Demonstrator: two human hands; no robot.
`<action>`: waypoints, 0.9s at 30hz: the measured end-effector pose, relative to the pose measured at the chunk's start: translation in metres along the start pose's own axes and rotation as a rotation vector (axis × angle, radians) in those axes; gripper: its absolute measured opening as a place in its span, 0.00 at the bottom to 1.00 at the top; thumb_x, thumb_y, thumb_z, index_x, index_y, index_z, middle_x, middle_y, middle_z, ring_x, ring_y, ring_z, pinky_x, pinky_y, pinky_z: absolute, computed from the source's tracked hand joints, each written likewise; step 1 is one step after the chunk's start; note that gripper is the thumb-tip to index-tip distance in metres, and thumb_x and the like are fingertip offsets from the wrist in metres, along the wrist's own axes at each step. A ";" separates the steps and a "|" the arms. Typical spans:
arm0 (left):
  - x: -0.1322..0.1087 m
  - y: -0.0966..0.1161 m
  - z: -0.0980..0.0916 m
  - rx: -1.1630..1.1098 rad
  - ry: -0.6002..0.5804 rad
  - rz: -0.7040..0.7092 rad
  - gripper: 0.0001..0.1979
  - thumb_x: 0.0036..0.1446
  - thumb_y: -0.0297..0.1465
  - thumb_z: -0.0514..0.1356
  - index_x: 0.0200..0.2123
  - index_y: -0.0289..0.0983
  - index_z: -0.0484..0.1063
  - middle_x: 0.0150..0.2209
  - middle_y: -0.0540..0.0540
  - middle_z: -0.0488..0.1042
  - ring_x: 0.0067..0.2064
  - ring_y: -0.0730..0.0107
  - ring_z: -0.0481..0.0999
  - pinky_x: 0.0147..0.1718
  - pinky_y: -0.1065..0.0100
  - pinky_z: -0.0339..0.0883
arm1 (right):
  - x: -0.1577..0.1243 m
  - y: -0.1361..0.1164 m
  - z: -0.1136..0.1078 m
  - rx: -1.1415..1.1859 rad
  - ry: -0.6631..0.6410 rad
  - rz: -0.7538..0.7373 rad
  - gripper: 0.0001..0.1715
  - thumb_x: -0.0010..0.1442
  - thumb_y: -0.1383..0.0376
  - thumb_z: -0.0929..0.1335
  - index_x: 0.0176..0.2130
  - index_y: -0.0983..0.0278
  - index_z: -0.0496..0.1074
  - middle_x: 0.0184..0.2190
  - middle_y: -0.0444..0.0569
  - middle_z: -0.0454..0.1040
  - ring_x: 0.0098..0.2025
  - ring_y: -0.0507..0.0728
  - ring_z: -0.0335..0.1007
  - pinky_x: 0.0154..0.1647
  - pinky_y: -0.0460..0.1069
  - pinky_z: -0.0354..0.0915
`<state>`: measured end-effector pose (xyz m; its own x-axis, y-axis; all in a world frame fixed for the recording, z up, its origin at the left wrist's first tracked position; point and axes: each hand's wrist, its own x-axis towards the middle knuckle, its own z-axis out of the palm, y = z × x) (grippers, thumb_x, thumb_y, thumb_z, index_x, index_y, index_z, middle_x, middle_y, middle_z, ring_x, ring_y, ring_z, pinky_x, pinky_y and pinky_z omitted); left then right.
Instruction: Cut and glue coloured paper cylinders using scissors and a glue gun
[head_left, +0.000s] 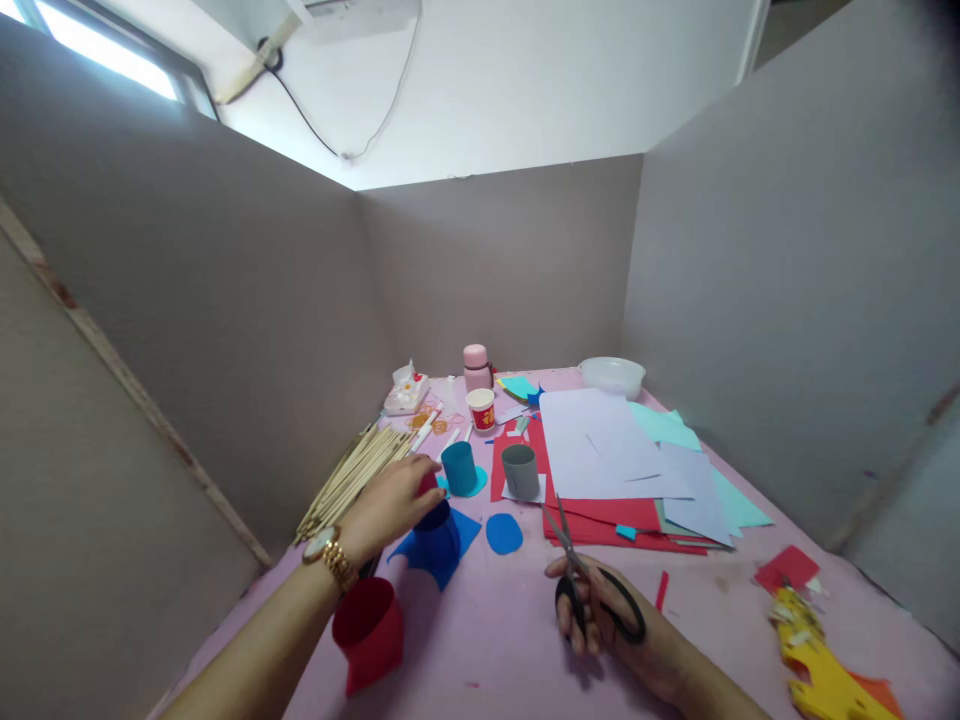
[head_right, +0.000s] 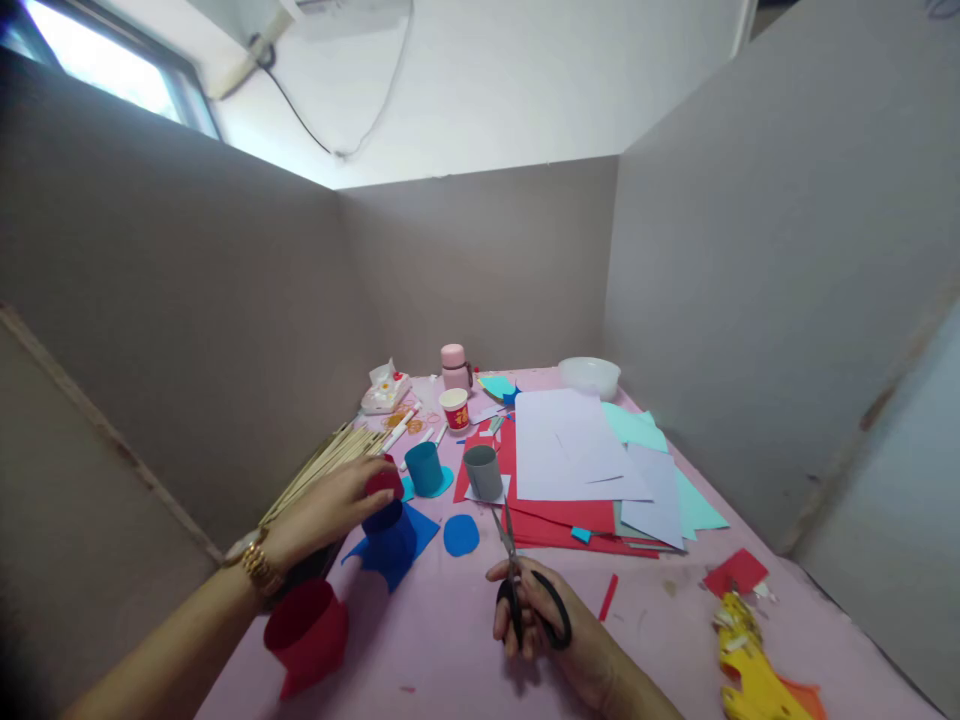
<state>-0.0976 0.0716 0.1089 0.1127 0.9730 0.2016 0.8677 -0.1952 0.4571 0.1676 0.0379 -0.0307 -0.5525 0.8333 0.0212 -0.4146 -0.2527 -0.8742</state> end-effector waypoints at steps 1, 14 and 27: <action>0.010 0.000 0.000 0.077 -0.026 0.009 0.09 0.57 0.32 0.60 0.41 0.36 0.73 0.45 0.45 0.76 0.46 0.61 0.75 0.46 0.51 0.67 | 0.001 0.000 0.000 0.007 -0.001 -0.002 0.30 0.55 0.44 0.67 0.43 0.66 0.69 0.24 0.47 0.75 0.20 0.49 0.66 0.19 0.42 0.53; 0.085 -0.004 0.028 0.536 -0.149 -0.013 0.13 0.60 0.34 0.58 0.48 0.37 0.69 0.49 0.44 0.73 0.44 0.62 0.75 0.42 0.55 0.71 | 0.005 -0.005 -0.001 0.050 0.041 -0.037 0.31 0.54 0.43 0.67 0.43 0.66 0.69 0.24 0.47 0.76 0.20 0.49 0.69 0.19 0.41 0.54; -0.030 0.076 0.017 0.117 -0.054 0.302 0.12 0.62 0.37 0.49 0.33 0.40 0.68 0.49 0.40 0.74 0.49 0.58 0.73 0.47 0.57 0.66 | 0.010 -0.016 0.000 0.001 0.385 -0.228 0.32 0.46 0.50 0.75 0.46 0.61 0.68 0.30 0.43 0.74 0.27 0.50 0.68 0.26 0.44 0.60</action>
<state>-0.0264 0.0295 0.1229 0.3961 0.8792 0.2650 0.8407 -0.4632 0.2803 0.1688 0.0504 -0.0166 -0.1372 0.9900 0.0313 -0.4951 -0.0412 -0.8678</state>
